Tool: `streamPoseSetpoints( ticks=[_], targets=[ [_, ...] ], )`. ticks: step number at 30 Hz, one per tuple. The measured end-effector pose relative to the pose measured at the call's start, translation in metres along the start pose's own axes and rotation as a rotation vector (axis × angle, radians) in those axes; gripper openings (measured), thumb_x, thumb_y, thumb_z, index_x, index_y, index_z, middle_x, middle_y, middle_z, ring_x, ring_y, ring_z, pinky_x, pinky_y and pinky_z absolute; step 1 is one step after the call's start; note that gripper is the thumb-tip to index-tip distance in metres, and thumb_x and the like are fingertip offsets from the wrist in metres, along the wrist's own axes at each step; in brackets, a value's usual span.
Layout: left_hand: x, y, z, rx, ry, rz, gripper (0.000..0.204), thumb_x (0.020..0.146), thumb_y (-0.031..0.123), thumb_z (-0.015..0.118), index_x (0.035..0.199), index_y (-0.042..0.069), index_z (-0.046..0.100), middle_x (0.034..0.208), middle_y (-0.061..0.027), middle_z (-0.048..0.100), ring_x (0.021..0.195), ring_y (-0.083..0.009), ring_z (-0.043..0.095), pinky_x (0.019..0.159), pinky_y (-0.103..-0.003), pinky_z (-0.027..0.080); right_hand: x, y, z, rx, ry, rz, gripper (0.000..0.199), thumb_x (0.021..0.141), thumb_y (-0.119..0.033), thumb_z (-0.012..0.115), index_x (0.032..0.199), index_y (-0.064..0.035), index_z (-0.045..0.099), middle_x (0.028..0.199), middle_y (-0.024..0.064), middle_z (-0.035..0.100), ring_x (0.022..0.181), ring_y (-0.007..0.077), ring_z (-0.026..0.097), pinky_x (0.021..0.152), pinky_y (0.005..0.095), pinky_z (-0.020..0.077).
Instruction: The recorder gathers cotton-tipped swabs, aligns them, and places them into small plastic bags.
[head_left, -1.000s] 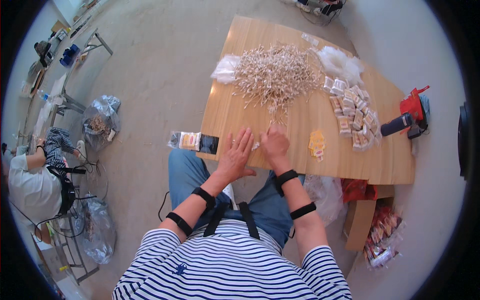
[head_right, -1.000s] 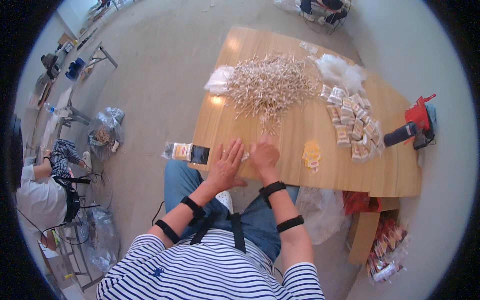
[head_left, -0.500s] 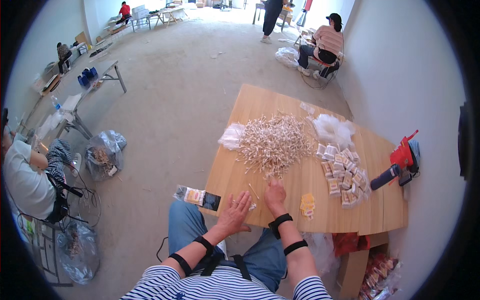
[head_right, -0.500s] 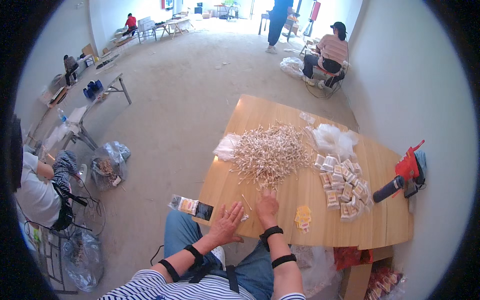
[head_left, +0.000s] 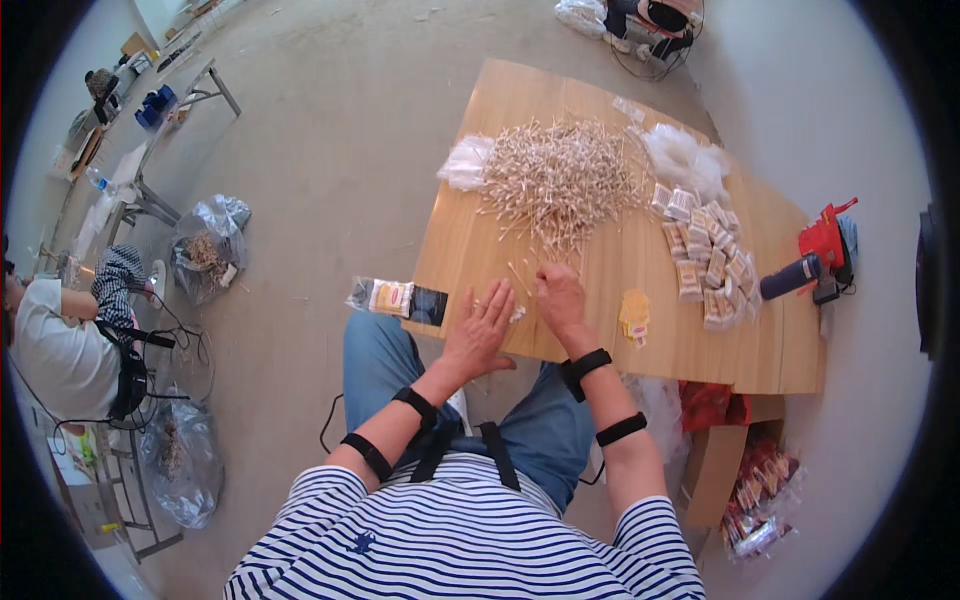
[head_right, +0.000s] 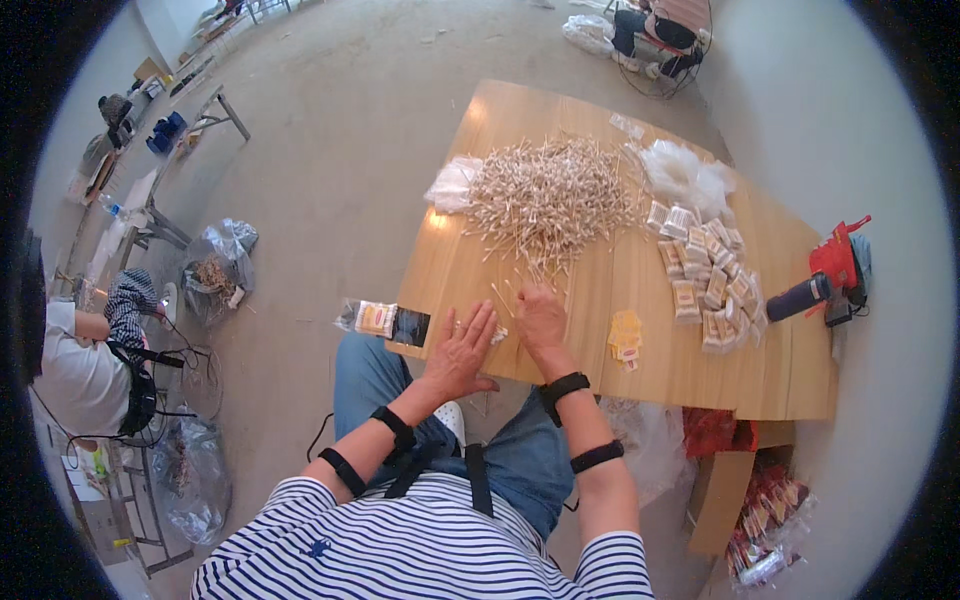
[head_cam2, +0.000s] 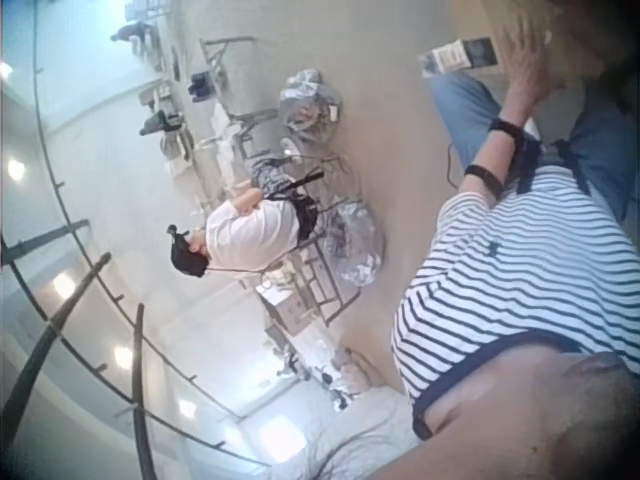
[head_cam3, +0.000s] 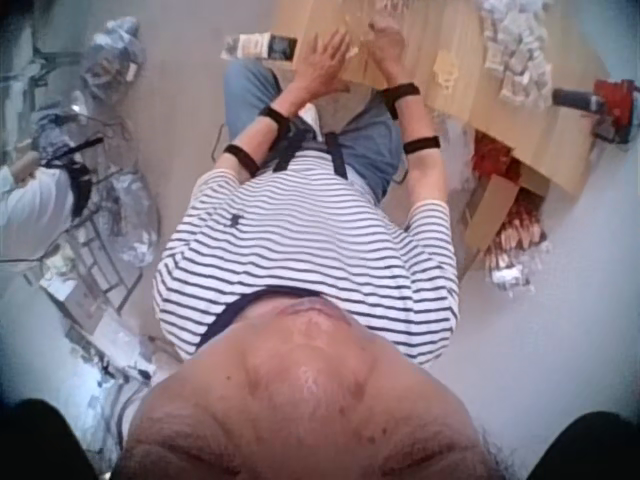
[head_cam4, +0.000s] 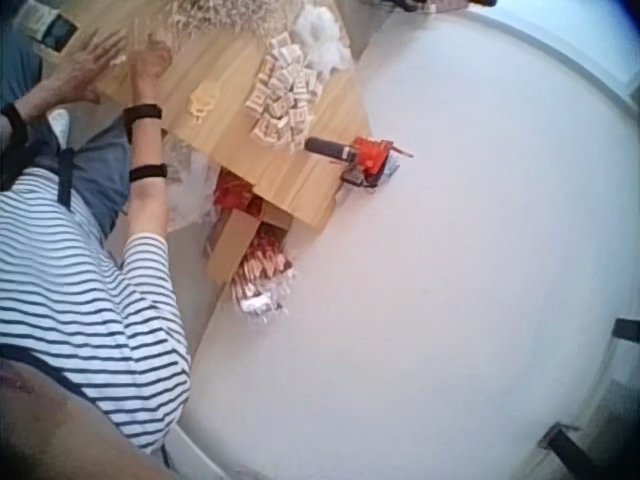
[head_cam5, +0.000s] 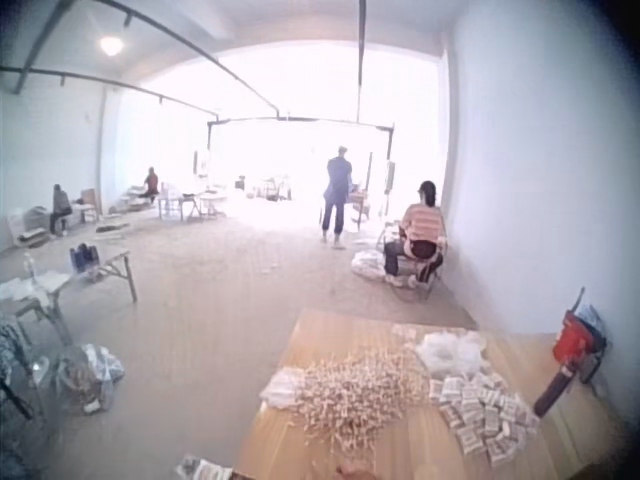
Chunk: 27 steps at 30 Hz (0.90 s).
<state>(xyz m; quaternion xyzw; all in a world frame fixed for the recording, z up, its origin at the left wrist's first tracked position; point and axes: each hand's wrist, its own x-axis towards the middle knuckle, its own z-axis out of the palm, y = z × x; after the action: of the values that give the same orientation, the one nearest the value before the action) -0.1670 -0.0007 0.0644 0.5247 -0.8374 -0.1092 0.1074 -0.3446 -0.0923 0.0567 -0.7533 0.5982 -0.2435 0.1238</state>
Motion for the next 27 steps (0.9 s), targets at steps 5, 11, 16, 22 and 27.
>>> streamPoseSetpoints(
  ticks=[5, 11, 16, 22, 27],
  targets=[
    [-0.002, 0.001, 0.003, 0.009, 0.028, 0.006, 0.124, 0.056, 0.058, 0.084, 0.150, -0.002, 0.029, 0.161, -0.0169, 0.020, 0.151, -0.0307, 0.015, 0.120, -0.055, 0.008, -0.011, -0.008, 0.015, 0.019, -0.027, 0.057, 0.007, 0.084, -0.012, 0.062, 0.089, -0.0060, 0.064, 0.092, 0.0157, 0.065, 0.087, 0.0370, 0.064, 0.075, 0.0476, 0.0517],
    [-0.006, 0.003, 0.001, 0.012, 0.014, 0.001, 0.127, 0.055, 0.059, 0.084, 0.151, -0.002, 0.027, 0.161, -0.0166, 0.020, 0.151, -0.0311, 0.015, 0.121, -0.055, 0.007, -0.007, -0.015, 0.019, 0.026, 0.065, 0.092, 0.009, 0.081, -0.013, 0.063, 0.082, -0.0044, 0.066, 0.087, 0.0178, 0.065, 0.086, 0.0364, 0.063, 0.076, 0.0468, 0.0503],
    [-0.007, 0.002, 0.003, 0.004, 0.028, 0.005, 0.128, 0.055, 0.059, 0.084, 0.151, -0.001, 0.026, 0.161, -0.0167, 0.019, 0.151, -0.0307, 0.014, 0.121, -0.055, 0.007, 0.003, -0.026, 0.019, 0.024, 0.069, 0.062, 0.007, 0.082, -0.012, 0.063, 0.082, -0.0061, 0.066, 0.085, 0.0164, 0.064, 0.088, 0.0354, 0.063, 0.076, 0.0456, 0.0508],
    [-0.006, 0.002, 0.002, 0.003, 0.018, 0.006, 0.129, 0.055, 0.059, 0.083, 0.152, -0.001, 0.024, 0.162, -0.0166, 0.018, 0.151, -0.0302, 0.013, 0.121, -0.054, 0.007, -0.005, -0.028, 0.017, 0.034, 0.068, 0.030, 0.004, 0.082, -0.010, 0.063, 0.083, -0.0055, 0.064, 0.088, 0.0171, 0.062, 0.089, 0.0371, 0.063, 0.074, 0.0466, 0.0520],
    [-0.005, 0.002, 0.002, 0.009, 0.035, 0.008, 0.129, 0.055, 0.060, 0.083, 0.153, -0.001, 0.023, 0.162, -0.0166, 0.018, 0.151, -0.0299, 0.014, 0.121, -0.055, 0.007, -0.016, -0.027, 0.020, 0.061, 0.009, -0.083, 0.003, 0.082, -0.008, 0.063, 0.084, -0.0052, 0.063, 0.085, 0.0177, 0.062, 0.087, 0.0374, 0.063, 0.073, 0.0464, 0.0520]
  ],
)
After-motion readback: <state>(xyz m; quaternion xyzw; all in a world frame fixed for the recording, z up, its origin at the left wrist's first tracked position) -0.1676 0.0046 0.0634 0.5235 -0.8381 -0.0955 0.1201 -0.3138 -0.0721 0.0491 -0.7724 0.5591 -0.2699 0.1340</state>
